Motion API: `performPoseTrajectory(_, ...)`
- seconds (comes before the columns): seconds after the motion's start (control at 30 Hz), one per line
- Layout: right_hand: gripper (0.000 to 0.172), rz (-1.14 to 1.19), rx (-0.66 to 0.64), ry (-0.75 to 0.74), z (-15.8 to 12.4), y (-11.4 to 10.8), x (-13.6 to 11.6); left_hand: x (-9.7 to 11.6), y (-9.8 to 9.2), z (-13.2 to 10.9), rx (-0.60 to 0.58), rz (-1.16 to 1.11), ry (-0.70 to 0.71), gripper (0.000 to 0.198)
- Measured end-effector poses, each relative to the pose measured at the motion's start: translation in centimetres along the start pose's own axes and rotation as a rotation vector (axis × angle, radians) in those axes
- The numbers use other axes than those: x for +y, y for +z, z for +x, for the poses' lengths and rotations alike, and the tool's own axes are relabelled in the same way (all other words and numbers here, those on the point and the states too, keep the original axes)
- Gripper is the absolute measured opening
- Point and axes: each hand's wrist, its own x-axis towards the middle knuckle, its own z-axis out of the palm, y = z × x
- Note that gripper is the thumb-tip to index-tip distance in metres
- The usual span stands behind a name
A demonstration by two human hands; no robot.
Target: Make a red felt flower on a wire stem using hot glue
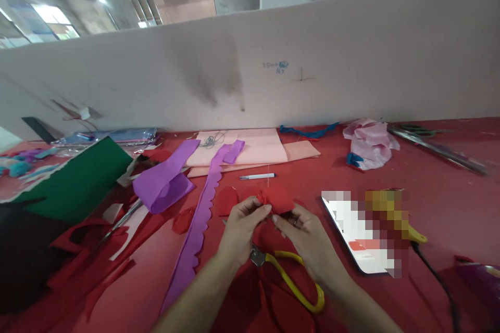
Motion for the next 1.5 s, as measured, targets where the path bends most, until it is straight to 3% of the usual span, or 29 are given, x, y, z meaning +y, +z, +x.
performPoseTrajectory(0.4,0.013,-0.154,0.085,0.007,0.0,-0.4,-0.3,-0.2,-0.5,0.2,-0.010,-0.079,-0.078,0.013)
performPoseTrajectory(0.57,0.013,-0.144,0.080,0.010,0.0,-0.5,-0.5,-0.3,-1.0,0.6,-0.116,-0.090,-0.059,0.015)
performPoseTrajectory(0.97,0.013,-0.089,0.058,0.008,0.1,-0.6,-0.2,-0.7,-0.8,0.7,-0.121,-0.067,-0.028,0.014)
performPoseTrajectory(1.2,0.014,0.209,-0.073,0.107,0.5,-0.8,0.2,-1.5,-1.4,1.0,-0.170,-0.098,-0.001,0.011)
performPoseTrajectory(1.3,0.016,0.227,-0.071,0.135,0.6,-0.7,0.3,-1.8,-1.5,1.1,-0.203,-0.106,-0.020,0.009)
performPoseTrajectory(1.5,0.019,0.065,-0.003,0.088,0.5,-0.7,0.1,-1.8,-1.0,1.0,-0.093,-0.175,-0.052,0.013)
